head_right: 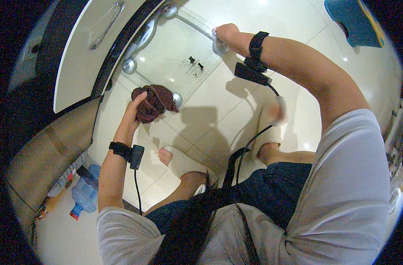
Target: The person wipes the exterior surfaces of a piano and a floor scale with a cloth.
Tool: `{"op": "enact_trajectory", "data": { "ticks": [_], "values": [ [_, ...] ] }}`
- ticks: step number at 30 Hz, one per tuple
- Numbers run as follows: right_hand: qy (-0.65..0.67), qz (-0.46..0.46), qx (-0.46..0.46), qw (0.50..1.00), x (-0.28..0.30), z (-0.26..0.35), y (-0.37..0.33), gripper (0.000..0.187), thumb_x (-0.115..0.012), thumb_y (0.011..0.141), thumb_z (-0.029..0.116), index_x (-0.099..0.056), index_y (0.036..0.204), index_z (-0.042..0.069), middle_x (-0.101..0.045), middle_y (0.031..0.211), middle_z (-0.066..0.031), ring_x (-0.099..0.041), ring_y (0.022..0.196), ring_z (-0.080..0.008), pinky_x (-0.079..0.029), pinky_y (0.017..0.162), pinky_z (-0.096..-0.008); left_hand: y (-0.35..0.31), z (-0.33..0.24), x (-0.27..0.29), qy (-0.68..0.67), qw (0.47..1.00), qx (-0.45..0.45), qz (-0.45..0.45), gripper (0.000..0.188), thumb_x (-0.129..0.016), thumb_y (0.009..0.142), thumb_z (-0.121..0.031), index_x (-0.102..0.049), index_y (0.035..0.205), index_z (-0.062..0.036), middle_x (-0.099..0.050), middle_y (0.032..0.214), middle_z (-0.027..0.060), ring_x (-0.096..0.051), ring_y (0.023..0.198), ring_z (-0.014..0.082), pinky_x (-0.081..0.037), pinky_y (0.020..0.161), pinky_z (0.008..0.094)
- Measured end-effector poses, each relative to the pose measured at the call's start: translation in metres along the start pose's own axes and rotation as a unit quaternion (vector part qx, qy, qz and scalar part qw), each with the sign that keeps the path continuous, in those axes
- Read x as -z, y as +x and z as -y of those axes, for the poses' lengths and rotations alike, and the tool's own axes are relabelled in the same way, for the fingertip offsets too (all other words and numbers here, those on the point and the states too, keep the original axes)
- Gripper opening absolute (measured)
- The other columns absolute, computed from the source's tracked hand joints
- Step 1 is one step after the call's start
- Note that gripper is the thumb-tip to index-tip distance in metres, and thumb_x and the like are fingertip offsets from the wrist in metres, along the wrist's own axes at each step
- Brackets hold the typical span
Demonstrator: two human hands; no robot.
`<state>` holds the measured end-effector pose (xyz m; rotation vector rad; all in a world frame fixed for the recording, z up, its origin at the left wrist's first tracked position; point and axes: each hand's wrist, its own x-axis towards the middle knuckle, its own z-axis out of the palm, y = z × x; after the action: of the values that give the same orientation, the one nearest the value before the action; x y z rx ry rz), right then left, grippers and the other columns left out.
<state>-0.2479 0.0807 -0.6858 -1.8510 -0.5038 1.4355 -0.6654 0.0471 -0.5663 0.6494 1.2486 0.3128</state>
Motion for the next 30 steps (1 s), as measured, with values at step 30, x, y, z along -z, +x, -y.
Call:
{"op": "enact_trajectory", "data": {
  "ticks": [30],
  "values": [
    [-0.088, -0.083, 0.011, 0.993, -0.003, 0.067, -0.093, 0.026, -0.066, 0.087, 0.022, -0.064, 0.094, -0.003, -0.065, 0.078, -0.0152, -0.066, 0.074, -0.0299, -0.052, 0.065, -0.0447, -0.034, -0.023, -0.016, 0.058, 0.991, -0.116, -0.02, 0.057, -0.07, 0.082, -0.032, -0.054, 0.12, 0.0069, -0.061, 0.116, 0.0169, -0.062, 0.104, 0.0249, -0.052, 0.091, 0.0353]
  ]
}}
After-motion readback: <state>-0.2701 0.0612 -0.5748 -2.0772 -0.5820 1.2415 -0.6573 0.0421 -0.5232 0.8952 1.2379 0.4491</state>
